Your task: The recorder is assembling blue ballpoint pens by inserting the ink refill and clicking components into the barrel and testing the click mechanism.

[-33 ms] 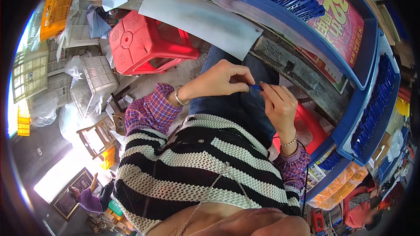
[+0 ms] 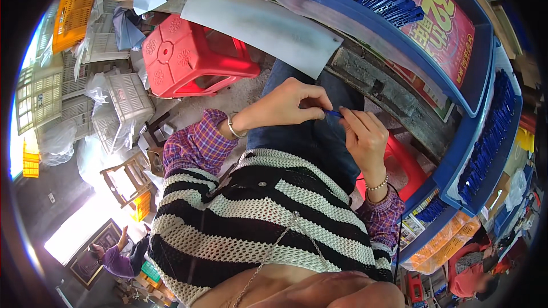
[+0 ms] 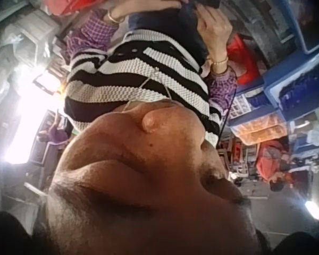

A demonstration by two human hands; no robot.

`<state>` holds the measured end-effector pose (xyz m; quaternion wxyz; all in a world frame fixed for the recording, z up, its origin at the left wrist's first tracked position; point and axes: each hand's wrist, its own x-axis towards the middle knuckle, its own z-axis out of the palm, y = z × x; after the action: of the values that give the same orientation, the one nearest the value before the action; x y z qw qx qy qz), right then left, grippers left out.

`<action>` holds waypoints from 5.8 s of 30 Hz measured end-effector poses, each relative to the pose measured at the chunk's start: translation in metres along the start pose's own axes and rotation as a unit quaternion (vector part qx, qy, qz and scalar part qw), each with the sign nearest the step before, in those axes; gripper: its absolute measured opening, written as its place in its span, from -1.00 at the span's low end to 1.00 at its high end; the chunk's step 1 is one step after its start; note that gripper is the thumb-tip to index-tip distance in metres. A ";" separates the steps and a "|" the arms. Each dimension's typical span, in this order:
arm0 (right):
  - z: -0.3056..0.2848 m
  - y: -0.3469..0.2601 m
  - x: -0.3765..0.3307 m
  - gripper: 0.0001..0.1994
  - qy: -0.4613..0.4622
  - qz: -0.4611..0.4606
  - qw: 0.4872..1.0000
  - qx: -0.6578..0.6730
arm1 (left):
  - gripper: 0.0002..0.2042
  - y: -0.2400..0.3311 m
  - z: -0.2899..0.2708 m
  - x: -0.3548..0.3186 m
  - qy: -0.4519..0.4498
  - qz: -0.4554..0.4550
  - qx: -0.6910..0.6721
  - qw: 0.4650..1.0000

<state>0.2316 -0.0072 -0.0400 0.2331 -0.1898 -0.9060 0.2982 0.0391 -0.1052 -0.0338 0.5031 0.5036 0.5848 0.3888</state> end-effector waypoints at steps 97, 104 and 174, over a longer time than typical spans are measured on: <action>0.053 -0.005 0.365 -0.75 -0.120 -0.239 0.956 -0.123 | -0.89 -0.018 -0.092 -0.049 0.302 -0.006 -0.381 0.874; 0.107 0.014 0.405 -0.61 -0.147 -0.268 0.930 -0.202 | -0.89 -0.015 -0.095 -0.044 0.293 -0.036 -0.396 0.869; -0.009 0.008 0.079 -0.88 0.042 0.378 0.734 0.563 | -0.84 0.021 -0.021 0.047 0.127 0.016 -0.347 0.929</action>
<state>0.1731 0.0411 -0.0140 0.2029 -0.3632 -0.4152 0.8090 0.0237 -0.0538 -0.0191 0.5617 0.2535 0.4639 0.6365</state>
